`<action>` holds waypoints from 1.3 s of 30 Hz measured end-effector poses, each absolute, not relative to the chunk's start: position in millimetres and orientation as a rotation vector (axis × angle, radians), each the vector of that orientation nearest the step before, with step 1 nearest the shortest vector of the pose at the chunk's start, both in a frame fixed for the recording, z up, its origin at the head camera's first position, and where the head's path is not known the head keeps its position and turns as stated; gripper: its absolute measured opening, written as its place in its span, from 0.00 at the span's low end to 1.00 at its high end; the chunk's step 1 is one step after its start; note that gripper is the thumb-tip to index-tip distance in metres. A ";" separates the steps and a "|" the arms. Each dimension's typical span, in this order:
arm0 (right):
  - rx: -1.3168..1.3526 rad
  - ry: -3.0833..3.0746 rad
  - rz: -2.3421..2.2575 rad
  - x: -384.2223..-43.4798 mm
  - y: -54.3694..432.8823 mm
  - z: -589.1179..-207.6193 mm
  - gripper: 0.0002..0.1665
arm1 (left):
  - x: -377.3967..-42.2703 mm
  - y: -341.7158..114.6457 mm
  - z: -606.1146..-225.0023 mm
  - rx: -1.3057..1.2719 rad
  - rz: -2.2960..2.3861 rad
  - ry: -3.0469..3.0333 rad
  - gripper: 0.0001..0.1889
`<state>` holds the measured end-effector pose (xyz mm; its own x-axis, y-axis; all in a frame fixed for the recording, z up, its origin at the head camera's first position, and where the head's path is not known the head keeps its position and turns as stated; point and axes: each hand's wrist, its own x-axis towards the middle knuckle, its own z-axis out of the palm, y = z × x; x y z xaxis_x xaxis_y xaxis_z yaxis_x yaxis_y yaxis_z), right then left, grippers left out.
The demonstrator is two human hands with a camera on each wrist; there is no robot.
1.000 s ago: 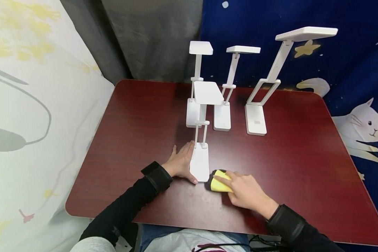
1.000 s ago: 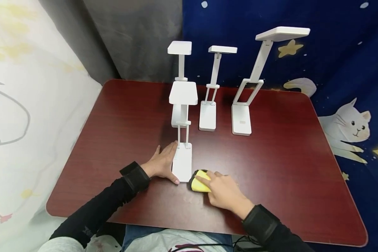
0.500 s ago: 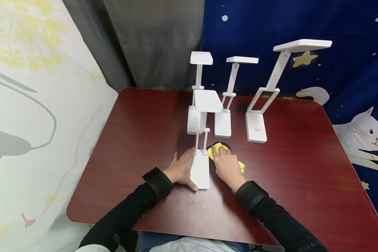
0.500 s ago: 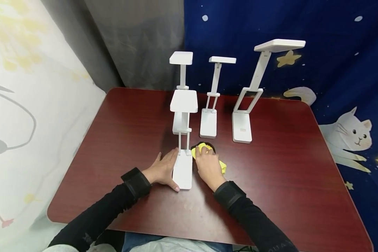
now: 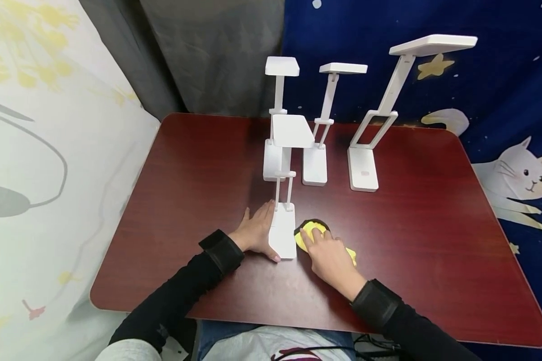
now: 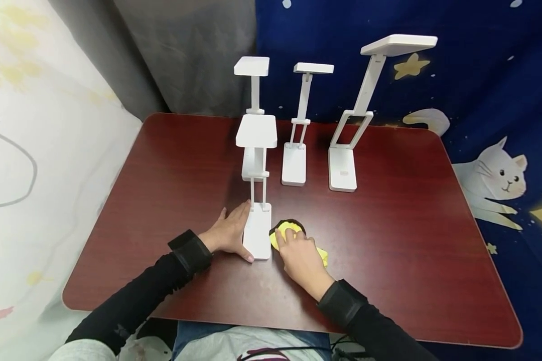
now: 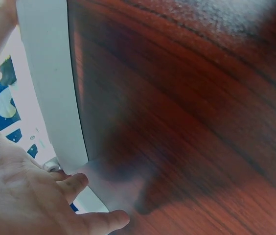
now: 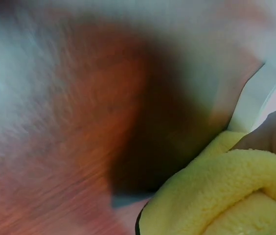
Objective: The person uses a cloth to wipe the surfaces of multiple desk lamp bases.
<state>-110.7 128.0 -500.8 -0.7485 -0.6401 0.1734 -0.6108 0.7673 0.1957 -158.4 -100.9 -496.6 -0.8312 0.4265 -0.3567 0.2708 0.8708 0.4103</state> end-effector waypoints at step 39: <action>1.327 -2.754 0.027 -70.0 109.9 -494.0 0.34 | -159.8 -103.8 -487.7 0.529 0.424 2.564 0.73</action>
<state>-70.0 109.9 -494.0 -0.6202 -0.7800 0.0839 -0.7815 0.6236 0.0208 -159.8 -103.8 -487.7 -0.8078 0.4379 -0.3946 0.2877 0.8772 0.3844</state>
